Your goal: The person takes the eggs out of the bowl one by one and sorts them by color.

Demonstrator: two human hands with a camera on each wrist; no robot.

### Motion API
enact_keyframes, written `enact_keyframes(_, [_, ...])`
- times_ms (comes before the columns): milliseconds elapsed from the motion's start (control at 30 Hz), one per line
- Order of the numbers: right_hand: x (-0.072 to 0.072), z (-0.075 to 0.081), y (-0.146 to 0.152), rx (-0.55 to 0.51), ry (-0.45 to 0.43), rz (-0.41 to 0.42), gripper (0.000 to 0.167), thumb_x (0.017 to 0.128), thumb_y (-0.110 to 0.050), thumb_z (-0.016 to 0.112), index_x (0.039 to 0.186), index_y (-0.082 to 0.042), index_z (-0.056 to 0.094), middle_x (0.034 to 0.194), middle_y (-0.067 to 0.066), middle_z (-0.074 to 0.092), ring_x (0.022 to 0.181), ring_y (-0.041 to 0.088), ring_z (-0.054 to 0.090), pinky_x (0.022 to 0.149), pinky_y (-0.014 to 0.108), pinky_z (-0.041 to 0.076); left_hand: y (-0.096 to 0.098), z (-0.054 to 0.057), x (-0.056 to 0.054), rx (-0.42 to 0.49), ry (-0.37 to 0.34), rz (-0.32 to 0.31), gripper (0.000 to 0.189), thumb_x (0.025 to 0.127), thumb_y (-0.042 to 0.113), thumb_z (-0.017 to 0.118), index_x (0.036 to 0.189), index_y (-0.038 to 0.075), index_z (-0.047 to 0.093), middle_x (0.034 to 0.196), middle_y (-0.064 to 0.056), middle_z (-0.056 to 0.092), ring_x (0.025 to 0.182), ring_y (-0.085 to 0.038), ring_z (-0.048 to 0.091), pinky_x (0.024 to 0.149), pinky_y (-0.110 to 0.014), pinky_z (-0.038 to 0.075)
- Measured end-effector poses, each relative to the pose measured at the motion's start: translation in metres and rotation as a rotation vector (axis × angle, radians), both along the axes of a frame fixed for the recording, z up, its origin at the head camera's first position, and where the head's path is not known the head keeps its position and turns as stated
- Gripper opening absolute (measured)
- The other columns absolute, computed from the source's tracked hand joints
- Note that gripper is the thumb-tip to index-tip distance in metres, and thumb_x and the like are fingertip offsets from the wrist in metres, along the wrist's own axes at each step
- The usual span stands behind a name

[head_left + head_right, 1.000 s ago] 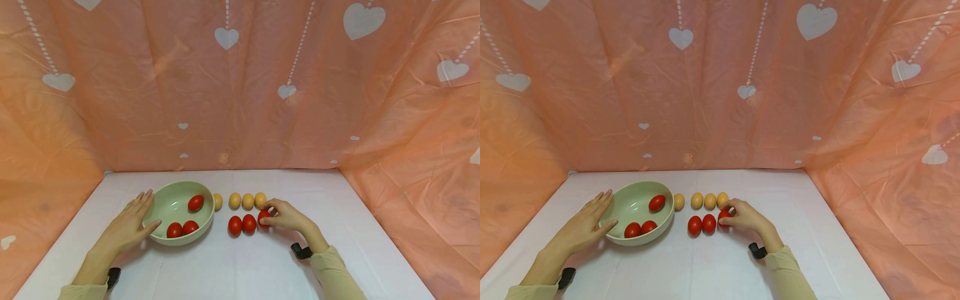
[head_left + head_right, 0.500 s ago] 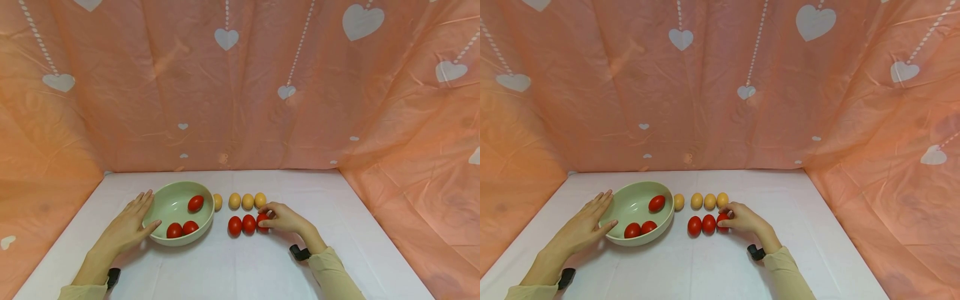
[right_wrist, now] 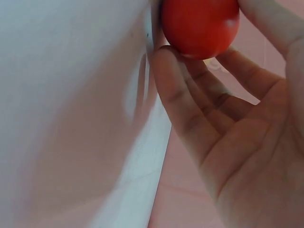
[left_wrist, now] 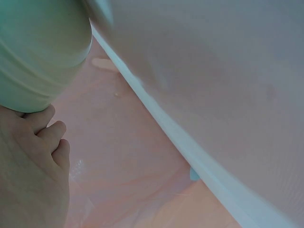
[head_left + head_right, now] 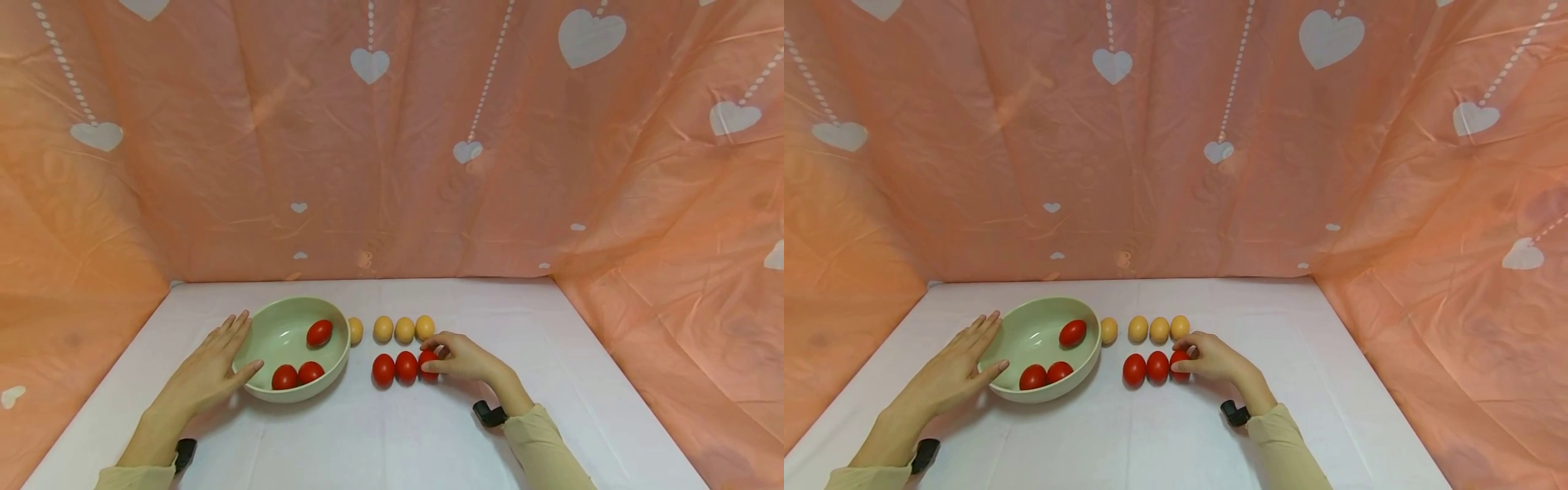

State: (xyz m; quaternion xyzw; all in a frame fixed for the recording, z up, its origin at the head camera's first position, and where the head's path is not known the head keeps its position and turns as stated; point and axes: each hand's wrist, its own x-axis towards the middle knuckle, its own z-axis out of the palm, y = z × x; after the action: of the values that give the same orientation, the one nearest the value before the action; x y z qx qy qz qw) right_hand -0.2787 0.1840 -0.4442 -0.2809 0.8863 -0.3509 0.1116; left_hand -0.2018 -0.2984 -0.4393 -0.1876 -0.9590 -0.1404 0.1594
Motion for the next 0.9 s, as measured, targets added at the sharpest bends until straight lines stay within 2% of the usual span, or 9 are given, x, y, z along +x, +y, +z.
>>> enact_keyframes(133, [0.0001,-0.0005,-0.0007,0.008,0.008,-0.003,0.041,0.093,-0.032,0.08,0.125,-0.008,0.07,0.107,-0.002,0.067,0.092,0.015,0.065,0.082,0.029,0.057,-0.0002,-0.0005,-0.0003,-0.002,-0.013,0.001,0.087,0.099,0.046,0.066,0.158,-0.009,0.033,0.166,-0.025,0.031,0.152,-0.047,0.029,0.131,-0.044,0.013])
enact_keyframes(433, [0.0003,-0.0002,-0.0009,0.002,0.008,-0.006,0.042,0.092,-0.032,0.08,0.124,-0.007,0.07,0.107,-0.002,0.067,0.092,0.015,0.066,0.082,0.031,0.057,0.0001,0.0009,0.0,-0.002,-0.048,0.013,0.089,0.099,0.048,0.065,0.16,-0.007,0.029,0.167,-0.024,0.028,0.153,-0.047,0.027,0.13,-0.048,0.015])
enact_keyframes(767, [0.0006,0.0009,-0.0001,0.011,0.016,-0.016,0.043,0.092,-0.033,0.081,0.124,-0.008,0.07,0.11,-0.001,0.066,0.093,0.015,0.065,0.083,0.031,0.057,0.0002,0.0008,-0.0001,-0.001,-0.023,0.014,0.088,0.098,0.048,0.067,0.157,-0.009,0.034,0.166,-0.025,0.031,0.152,-0.047,0.029,0.129,-0.051,0.019])
enact_keyframes(900, [0.0005,0.0036,0.0019,-0.013,0.057,0.002,0.043,0.092,-0.031,0.081,0.124,-0.005,0.07,0.113,0.003,0.067,0.094,0.016,0.065,0.081,0.029,0.057,0.0006,0.0012,0.0004,0.001,-0.029,0.014,0.088,0.098,0.047,0.066,0.158,-0.008,0.033,0.166,-0.025,0.031,0.152,-0.047,0.028,0.128,-0.052,0.02])
